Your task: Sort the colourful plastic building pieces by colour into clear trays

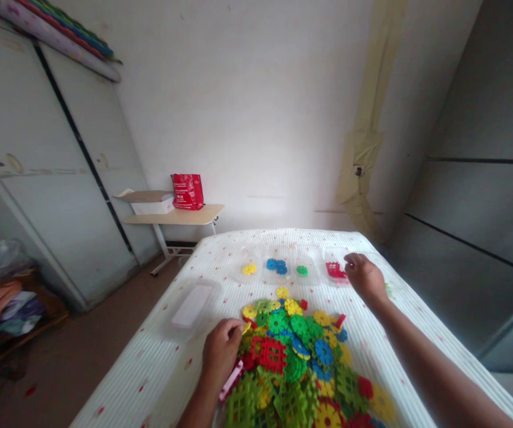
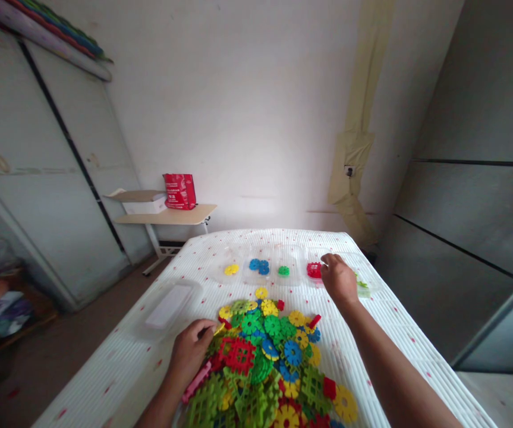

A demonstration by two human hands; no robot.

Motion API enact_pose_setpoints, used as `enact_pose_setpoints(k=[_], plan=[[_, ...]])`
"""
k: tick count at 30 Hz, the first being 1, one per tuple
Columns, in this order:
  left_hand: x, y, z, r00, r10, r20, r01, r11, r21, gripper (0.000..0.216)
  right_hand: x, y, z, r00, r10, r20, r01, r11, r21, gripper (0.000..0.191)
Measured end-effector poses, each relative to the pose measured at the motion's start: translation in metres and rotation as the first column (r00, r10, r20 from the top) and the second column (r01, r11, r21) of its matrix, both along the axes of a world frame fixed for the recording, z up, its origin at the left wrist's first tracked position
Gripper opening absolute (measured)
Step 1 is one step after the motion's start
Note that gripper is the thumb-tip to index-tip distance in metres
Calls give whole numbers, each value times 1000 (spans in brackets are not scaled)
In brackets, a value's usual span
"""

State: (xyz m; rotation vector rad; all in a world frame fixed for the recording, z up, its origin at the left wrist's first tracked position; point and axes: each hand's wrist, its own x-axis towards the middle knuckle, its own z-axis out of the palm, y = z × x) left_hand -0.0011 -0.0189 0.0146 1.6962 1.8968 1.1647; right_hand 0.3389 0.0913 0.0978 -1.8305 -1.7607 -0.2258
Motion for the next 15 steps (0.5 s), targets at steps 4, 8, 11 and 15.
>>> enact_pose_setpoints(k=[4,8,11,15], plan=[[0,-1,0,1000,6,1,-6,1000,-4,26,18,-24,-20,988,146,-52,-145,989,31,26],[0,0,1,1000,0,-12,0,1000,3,26,30,-49,-41,923,291,-250,-313,948,-54,23],[0,0,2,1000,-14,-12,14,1000,6,25,28,-62,-49,878,322,-355,-384,915,-121,22],[-1,0,0,1000,-14,-11,14,1000,6,25,9,-67,-53,866,377,-330,-441,886,-145,27]])
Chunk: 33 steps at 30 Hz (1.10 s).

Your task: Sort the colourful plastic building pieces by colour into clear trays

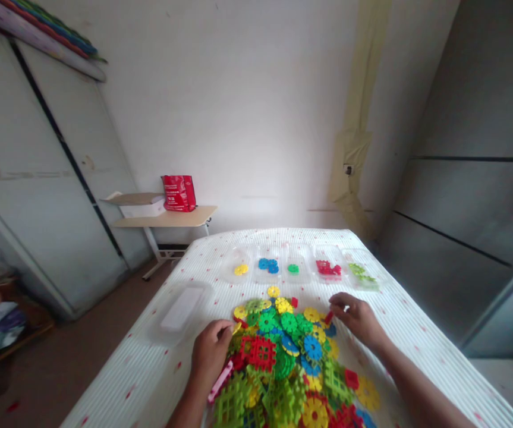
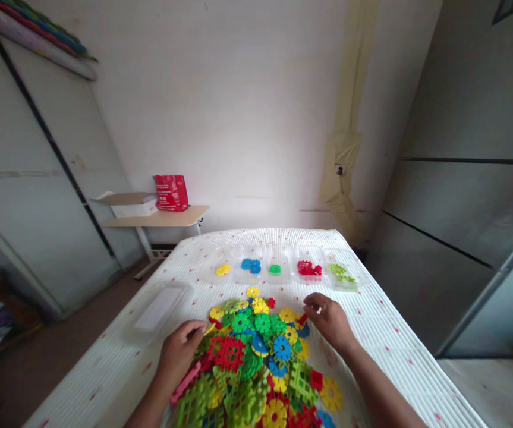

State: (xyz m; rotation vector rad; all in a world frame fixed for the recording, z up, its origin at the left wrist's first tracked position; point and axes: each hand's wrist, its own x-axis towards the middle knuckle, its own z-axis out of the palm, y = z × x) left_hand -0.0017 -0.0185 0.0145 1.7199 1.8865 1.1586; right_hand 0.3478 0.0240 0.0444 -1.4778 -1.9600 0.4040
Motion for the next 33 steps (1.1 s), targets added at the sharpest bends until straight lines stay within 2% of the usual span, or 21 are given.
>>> enact_pose_setpoints(k=[4,8,15,18,22,27,31,33], plan=[[-1,0,-3,1000,6,-3,-6,1000,4,25,-22,1,-5,978,6,210,-20,998,63,28],[-1,1,-3,1000,-1,8,1,1000,0,25,-34,2,-10,916,-5,400,2,1000,7,30],[0,0,0,1000,14,12,-14,1000,12,25,-36,2,-10,910,0,415,25,998,-54,29],[0,0,1,1000,13,8,-14,1000,18,26,-37,3,-13,926,-8,378,30,998,-53,28],[1,0,0,1000,12,21,-12,1000,21,24,-38,4,-16,972,-22,234,35,998,-50,22],[-1,0,1,1000,8,5,-8,1000,14,24,-39,0,-7,998,59,9,-58,997,-46,19],[-2,-6,10,998,12,-59,-5,991,131,24,-46,-8,4,988,90,-123,-97,994,-47,21],[3,-11,18,996,-24,-85,41,977,209,23,-55,-14,10,978,113,-175,-124,991,-56,20]])
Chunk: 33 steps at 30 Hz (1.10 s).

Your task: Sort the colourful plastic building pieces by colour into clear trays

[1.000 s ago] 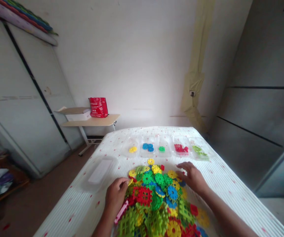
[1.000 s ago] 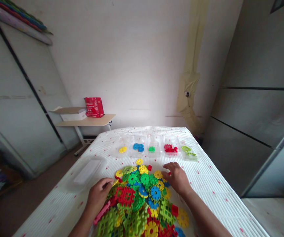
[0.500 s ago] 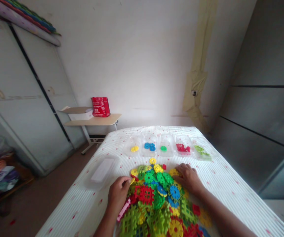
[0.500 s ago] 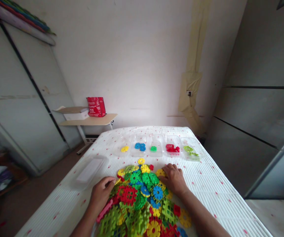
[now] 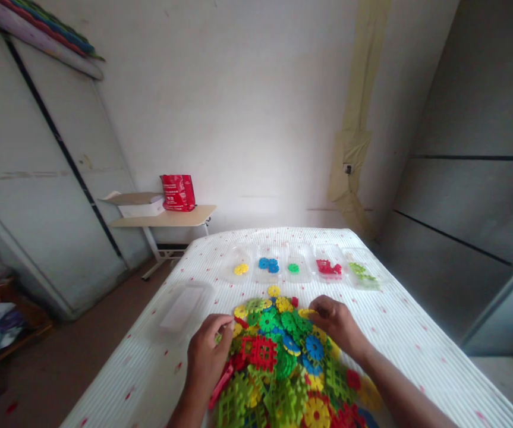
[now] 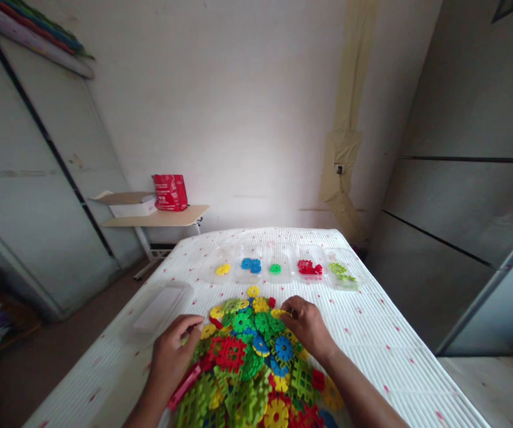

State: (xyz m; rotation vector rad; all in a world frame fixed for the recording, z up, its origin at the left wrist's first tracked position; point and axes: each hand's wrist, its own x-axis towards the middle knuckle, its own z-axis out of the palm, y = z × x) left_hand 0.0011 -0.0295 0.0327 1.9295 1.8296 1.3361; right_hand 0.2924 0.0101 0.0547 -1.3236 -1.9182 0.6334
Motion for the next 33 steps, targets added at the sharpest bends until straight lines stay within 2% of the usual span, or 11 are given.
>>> enact_pose_setpoints(k=[3,7,10,16,20,23,26,28,33], plan=[[13,-8,10,994,-92,-67,96,993,62,18,-20,-13,8,997,73,-27,-74,997,-22,15],[31,-14,15,969,-202,-138,211,976,52,16,-47,-31,15,985,166,52,-167,986,22,3],[39,-15,13,943,-294,-158,300,954,13,16,-60,-42,17,978,191,78,-196,979,56,11],[45,-18,14,926,-342,-159,334,940,-76,11,-67,-52,19,973,226,41,-228,972,56,13],[37,-14,19,954,-238,-181,218,969,-119,14,-49,-41,19,981,192,0,-192,980,58,20],[23,0,29,982,-79,-173,45,980,-192,16,-21,-23,15,998,55,5,-56,995,78,14],[9,28,46,982,76,-175,-116,966,-230,19,10,-4,6,996,-89,16,86,989,121,18],[3,52,57,974,140,-180,-176,964,-200,17,26,5,-2,987,-157,36,150,977,152,18],[3,106,73,972,203,-120,-224,955,-194,11,42,17,-19,957,-261,127,239,957,168,17]])
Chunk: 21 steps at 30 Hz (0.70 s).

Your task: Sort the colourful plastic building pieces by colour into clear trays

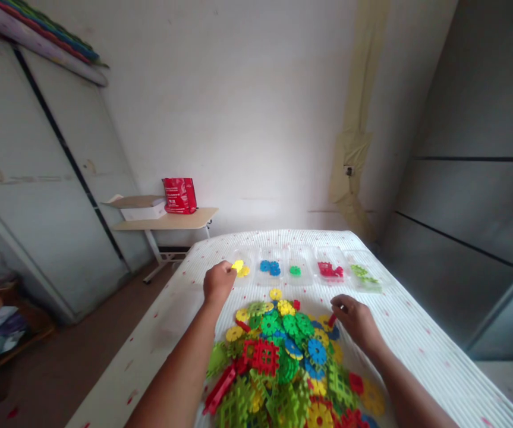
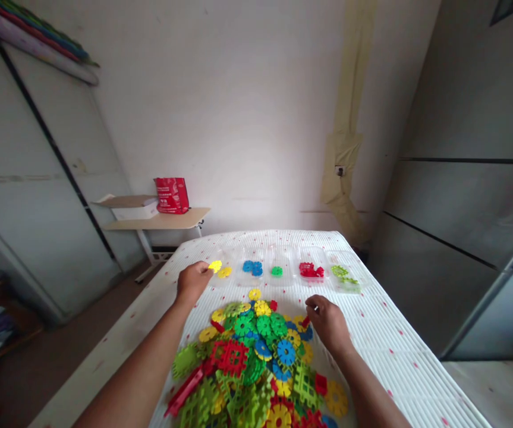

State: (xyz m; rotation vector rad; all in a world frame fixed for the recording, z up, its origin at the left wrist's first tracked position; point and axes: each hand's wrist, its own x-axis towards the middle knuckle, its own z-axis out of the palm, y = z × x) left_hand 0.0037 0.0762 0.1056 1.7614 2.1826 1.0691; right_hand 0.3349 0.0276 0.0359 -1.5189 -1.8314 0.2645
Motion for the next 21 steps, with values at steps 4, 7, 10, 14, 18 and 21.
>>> enact_pose_setpoints(k=[4,7,10,14,18,21], plan=[[5,15,-4,1000,-7,29,6,1000,15,13,4,2,-5,998,24,57,-19,997,-77,28],[7,9,-12,999,-31,43,30,999,27,14,5,1,-5,991,88,104,-75,990,-121,31],[8,-11,-21,996,-76,46,74,996,41,17,5,1,-6,977,137,166,-112,982,-153,29],[2,-53,-35,978,-199,64,199,980,-6,19,4,1,-7,961,134,241,-91,979,-182,22],[-11,-94,-61,972,-233,39,234,972,-17,22,-4,3,0,978,102,182,-74,985,-156,20],[-17,-111,-81,977,-211,-29,213,971,109,21,-20,9,8,982,129,137,-110,984,-137,21]])
